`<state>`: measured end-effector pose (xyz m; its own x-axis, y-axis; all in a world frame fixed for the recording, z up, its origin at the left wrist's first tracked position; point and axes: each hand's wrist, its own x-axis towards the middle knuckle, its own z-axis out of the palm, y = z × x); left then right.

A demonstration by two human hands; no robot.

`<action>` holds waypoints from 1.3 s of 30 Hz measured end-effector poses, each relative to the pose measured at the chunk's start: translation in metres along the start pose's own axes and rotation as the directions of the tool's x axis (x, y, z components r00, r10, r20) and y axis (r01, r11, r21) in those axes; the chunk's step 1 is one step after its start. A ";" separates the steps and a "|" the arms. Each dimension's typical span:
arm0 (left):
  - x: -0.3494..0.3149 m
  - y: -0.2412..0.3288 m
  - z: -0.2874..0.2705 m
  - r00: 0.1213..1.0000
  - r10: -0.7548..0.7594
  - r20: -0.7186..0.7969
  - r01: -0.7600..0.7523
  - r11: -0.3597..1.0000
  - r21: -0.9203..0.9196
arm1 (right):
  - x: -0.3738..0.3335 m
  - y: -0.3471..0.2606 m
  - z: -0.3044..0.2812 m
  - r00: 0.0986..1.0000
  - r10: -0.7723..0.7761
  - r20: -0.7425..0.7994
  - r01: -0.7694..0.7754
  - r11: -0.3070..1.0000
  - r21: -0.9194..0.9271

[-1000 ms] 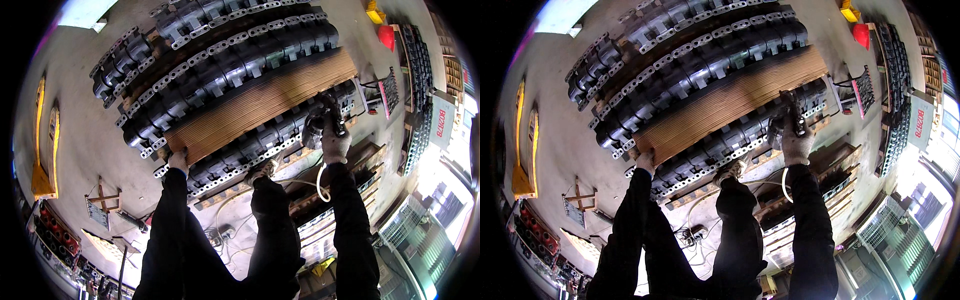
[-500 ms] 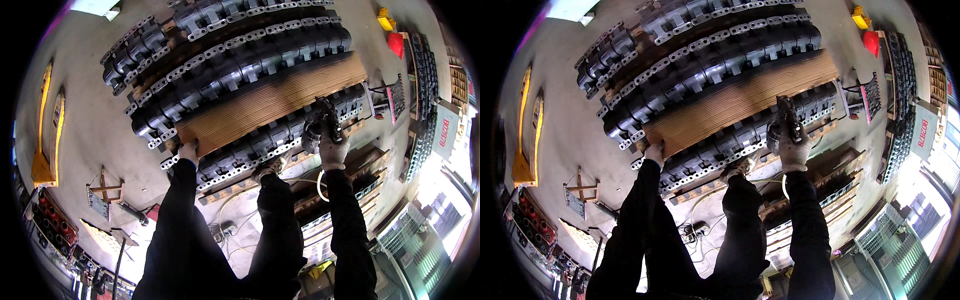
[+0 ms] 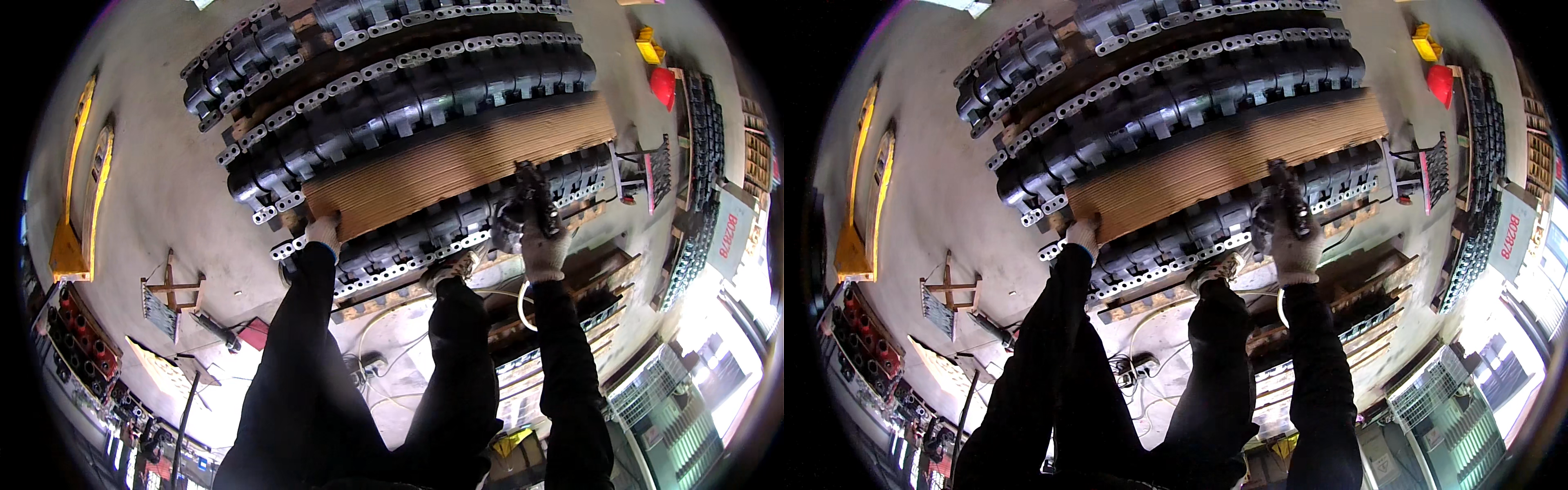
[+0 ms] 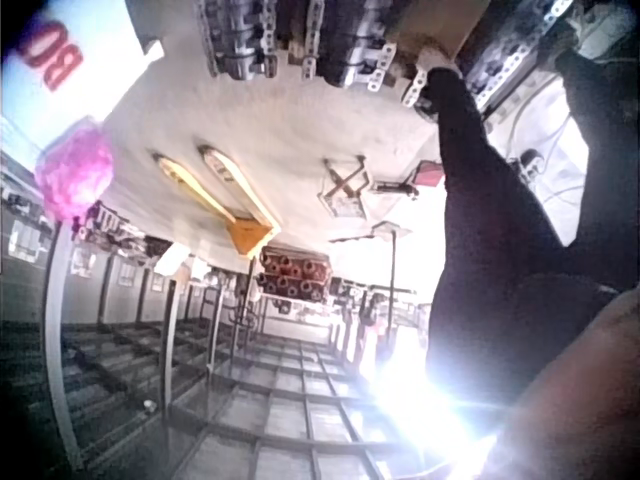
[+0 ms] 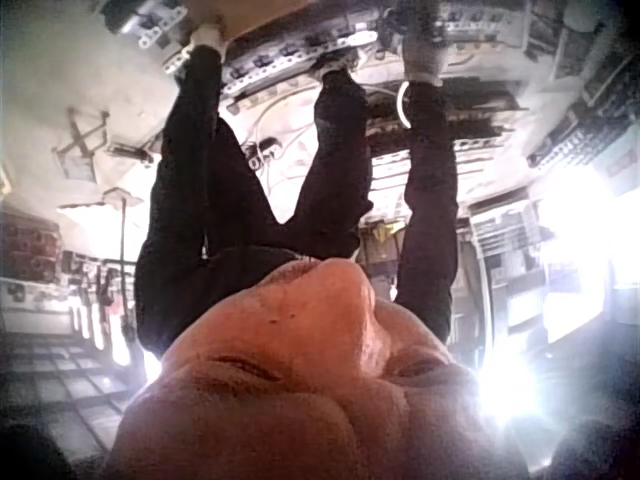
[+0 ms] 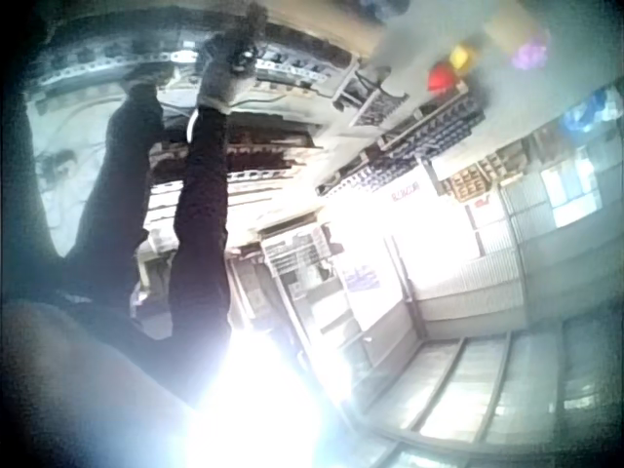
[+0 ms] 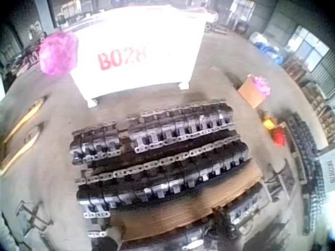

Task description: The person sprays a long, curved wooden plank with a handheld spray gun in a workshop. They repeatedly pick up the plank, spray it, and place it back onto a rack of metal parts, handling the item one at a time.

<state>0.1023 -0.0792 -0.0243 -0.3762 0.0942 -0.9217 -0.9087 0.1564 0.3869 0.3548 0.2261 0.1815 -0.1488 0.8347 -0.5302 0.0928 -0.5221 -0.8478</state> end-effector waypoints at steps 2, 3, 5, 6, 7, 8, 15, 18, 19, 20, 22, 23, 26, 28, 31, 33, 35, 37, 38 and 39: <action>0.004 -0.008 0.000 0.998 0.068 0.008 -0.068 0.998 -0.019 | 0.001 -0.005 0.004 0.964 -0.265 -0.001 0.224 0.816 -0.533; 0.006 -0.010 -0.001 0.995 0.102 0.011 -0.101 0.994 -0.029 | 0.001 -0.004 0.004 0.963 -0.271 0.011 0.235 0.814 -0.532; 0.009 -0.010 -0.005 0.997 0.075 0.019 -0.073 0.992 -0.107 | -0.004 -0.009 0.016 0.959 -0.279 0.040 0.257 0.807 -0.531; 0.010 -0.009 -0.006 0.998 0.062 0.023 -0.058 0.988 -0.146 | -0.013 -0.013 0.021 0.979 -0.198 0.046 0.191 0.813 -0.550; 0.009 -0.009 0.001 0.998 0.067 -0.001 -0.067 0.989 -0.132 | -0.019 -0.010 0.022 0.980 -0.180 0.086 0.199 0.871 -0.449; 0.004 -0.008 0.009 0.997 0.076 -0.032 -0.079 0.990 -0.120 | -0.022 -0.003 0.024 0.978 -0.162 0.134 0.199 0.919 -0.340; 0.000 -0.001 0.004 0.993 0.005 -0.117 -0.011 0.999 -0.051 | -0.044 0.031 0.040 0.973 0.042 0.227 0.002 0.982 -0.191; 0.003 -0.008 0.006 0.997 0.044 -0.070 -0.053 0.989 -0.136 | -0.032 0.045 0.021 0.990 -0.087 0.111 0.107 0.977 -0.186; 0.008 -0.011 0.003 0.997 0.043 -0.061 -0.055 0.978 -0.202 | -0.030 0.044 0.019 0.982 -0.170 0.085 0.187 0.939 -0.289; 0.015 -0.014 0.001 0.998 0.052 -0.034 -0.058 0.975 -0.214 | -0.028 0.043 0.019 0.966 -0.251 0.060 0.254 0.882 -0.397; 0.019 -0.018 0.002 0.995 0.058 -0.076 -0.069 0.985 -0.159 | -0.033 0.030 0.030 0.953 -0.302 0.002 0.249 0.780 -0.574; 0.020 -0.017 0.000 0.993 0.066 -0.098 -0.079 0.988 -0.133 | -0.042 0.018 0.045 0.960 -0.278 -0.028 0.197 0.746 -0.636; 0.044 -0.034 -0.001 0.998 0.065 -0.011 -0.065 0.986 -0.153 | -0.057 0.026 0.048 0.970 -0.240 0.025 0.226 0.867 -0.445; 0.065 -0.049 -0.007 0.996 0.082 0.030 -0.076 0.981 -0.176 | -0.076 0.029 0.070 0.971 -0.183 0.155 0.213 0.956 -0.202; 0.106 -0.076 -0.010 0.985 0.153 0.081 -0.151 0.988 -0.022 | -0.096 0.048 0.072 0.947 -0.231 0.221 0.308 0.847 -0.433; 0.117 -0.078 -0.038 0.968 0.241 0.061 -0.248 0.960 0.134 | -0.112 0.060 0.097 0.911 -0.232 0.340 0.404 0.661 -0.633; 0.093 -0.072 -0.014 0.961 0.089 0.261 -0.003 0.950 -0.313 | -0.117 0.059 0.100 0.964 -0.181 0.193 0.252 0.848 -0.466; 0.061 -0.050 0.009 0.865 -0.090 0.493 0.447 0.583 -0.678 | -0.110 0.072 0.081 0.969 -0.243 0.036 0.237 0.885 -0.402; 0.066 -0.048 0.002 0.869 -0.034 0.494 0.402 0.631 -0.664 | -0.111 0.073 0.087 0.952 -0.307 0.015 0.267 0.801 -0.536; 0.069 -0.046 -0.003 0.871 0.013 0.492 0.362 0.661 -0.657 | -0.110 0.072 0.091 0.945 -0.326 0.018 0.283 0.792 -0.541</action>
<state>0.1178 -0.0825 -0.1063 -0.2503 0.5676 -0.7844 -0.8558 -0.5085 -0.0949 0.2882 0.0811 0.1792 -0.1885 0.9560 -0.2250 0.5643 -0.0821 -0.8215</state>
